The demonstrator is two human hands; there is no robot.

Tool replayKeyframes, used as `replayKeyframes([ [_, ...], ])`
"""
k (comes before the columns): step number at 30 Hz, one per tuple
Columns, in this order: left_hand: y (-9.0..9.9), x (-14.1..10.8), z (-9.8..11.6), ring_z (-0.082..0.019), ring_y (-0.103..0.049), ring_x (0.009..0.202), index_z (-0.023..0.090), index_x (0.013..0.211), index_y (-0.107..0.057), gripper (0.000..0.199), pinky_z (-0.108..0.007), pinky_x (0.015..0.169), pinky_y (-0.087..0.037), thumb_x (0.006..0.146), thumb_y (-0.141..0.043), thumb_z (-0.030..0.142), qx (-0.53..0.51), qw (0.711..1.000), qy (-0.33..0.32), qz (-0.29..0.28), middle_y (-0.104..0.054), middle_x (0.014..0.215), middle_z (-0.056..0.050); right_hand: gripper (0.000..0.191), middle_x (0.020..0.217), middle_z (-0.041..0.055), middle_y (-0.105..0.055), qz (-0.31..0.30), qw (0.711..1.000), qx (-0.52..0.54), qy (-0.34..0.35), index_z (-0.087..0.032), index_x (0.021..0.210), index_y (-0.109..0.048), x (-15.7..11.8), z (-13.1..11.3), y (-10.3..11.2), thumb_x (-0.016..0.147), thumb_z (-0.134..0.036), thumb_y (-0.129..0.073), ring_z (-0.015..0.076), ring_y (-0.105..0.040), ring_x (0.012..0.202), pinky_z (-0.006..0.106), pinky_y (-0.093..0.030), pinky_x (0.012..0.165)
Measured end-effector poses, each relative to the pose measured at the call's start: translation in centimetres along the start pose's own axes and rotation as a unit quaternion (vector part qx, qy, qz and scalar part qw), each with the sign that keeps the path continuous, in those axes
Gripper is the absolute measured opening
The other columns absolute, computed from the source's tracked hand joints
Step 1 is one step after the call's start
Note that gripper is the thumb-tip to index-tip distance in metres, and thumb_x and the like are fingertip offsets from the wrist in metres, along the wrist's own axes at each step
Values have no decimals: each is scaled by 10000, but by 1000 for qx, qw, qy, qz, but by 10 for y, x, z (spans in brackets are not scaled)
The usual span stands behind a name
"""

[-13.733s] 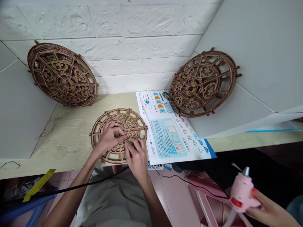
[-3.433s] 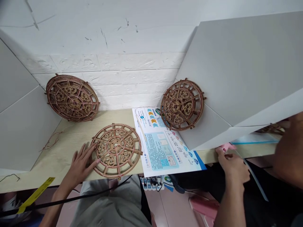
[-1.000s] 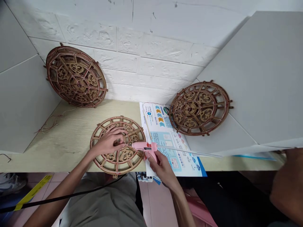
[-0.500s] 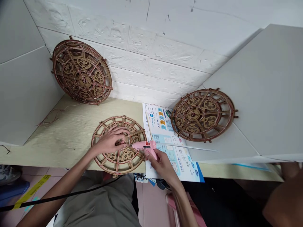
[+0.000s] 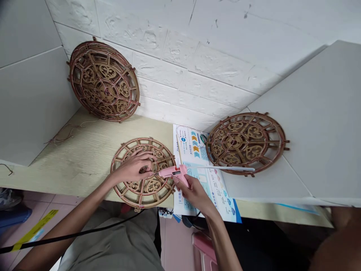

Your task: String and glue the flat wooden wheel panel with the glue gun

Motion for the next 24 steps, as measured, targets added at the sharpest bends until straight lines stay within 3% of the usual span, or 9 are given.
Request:
replayKeyframes([
  [8,0,-1,-1,-244,-504,1356,202,779,-594,179,-538,1237,-201,904,-659,312,-8,1000,-6,2,-639,1344,-5,645,582,-76,-241,-5,999,-37,5,-236,648,-315,5,-5,1,797,-798,-593,74,-233,516,241,-173,459],
  [24,-3,-1,-3,-259,-501,1359,197,780,-603,190,-561,1217,-211,908,-661,324,-12,1000,-4,5,-639,1346,-11,642,588,-69,-262,-19,998,-64,10,-233,651,-316,6,-7,5,814,-799,-572,78,-248,530,243,-195,470],
])
Point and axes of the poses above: each hand's wrist, its own x-axis towards the middle knuckle, its own y-axis out of the back of the hand, z = x × y, the point moved 2 cm from there along x, towards the middle knuckle
